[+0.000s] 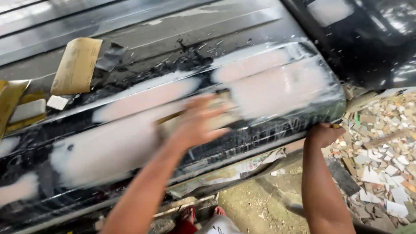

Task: The person scrubs the hood of a black car using a sponge and a sanding block, applying a white cleaning substance. They repeatedly dip the sponge into a bucket of water and continue scrubbing different sections of the hood.

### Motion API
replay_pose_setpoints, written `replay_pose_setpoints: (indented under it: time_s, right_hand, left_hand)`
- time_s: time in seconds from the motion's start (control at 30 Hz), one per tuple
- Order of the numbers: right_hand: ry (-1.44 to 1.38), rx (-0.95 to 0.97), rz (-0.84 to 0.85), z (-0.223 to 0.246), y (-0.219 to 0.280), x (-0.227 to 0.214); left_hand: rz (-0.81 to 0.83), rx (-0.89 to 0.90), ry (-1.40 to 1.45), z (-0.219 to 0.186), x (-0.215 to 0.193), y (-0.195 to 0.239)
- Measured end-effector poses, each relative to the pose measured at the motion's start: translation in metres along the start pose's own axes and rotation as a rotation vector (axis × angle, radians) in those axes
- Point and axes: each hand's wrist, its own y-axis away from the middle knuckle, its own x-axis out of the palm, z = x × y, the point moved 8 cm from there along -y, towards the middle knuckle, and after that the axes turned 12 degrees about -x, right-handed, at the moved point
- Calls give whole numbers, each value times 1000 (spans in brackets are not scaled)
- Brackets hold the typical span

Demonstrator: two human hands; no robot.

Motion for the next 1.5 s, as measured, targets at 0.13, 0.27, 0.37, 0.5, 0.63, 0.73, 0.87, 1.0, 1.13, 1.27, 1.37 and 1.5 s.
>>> replay_pose_setpoints:
  time_s: [0.13, 0.27, 0.37, 0.5, 0.63, 0.73, 0.87, 1.0, 1.13, 1.27, 1.37, 1.5]
  right_hand:
    - [280, 116, 98, -12, 13, -3]
    - [-320, 187, -98, -10, -13, 2]
    - [-439, 194, -135, -1, -37, 18]
    - [-476, 208, -165, -10, -10, 6]
    - [-11, 65, 5, -5, 25, -3]
    - [120, 41, 33, -12, 41, -12]
    - [123, 14, 15, -8, 25, -6]
    - [255, -69, 48, 1, 2, -1]
    - [159, -42, 37, -3, 21, -10]
    - [192, -35, 76, -9, 37, -11]
    - [113, -26, 50, -4, 24, -5]
    - [439, -72, 124, 4, 28, -2]
  left_hand:
    - [-13, -303, -91, 109, -50, 136]
    - [-13, -413, -120, 79, -28, 85]
    - [132, -156, -39, -1, 16, -14]
    - [113, 29, -28, -6, 20, -29]
    - [147, -358, -177, 92, -43, 88]
    - [143, -499, -424, 101, -39, 95]
    - [36, -133, -355, 10, 7, -7]
    - [-3, 40, -318, 14, 11, -14]
    - [-41, -214, -320, 102, -55, 104]
    - [-76, -286, -395, 86, -39, 79]
    - [-106, -45, -343, 14, 10, 2]
    - [-102, 65, -267, 12, 14, 0]
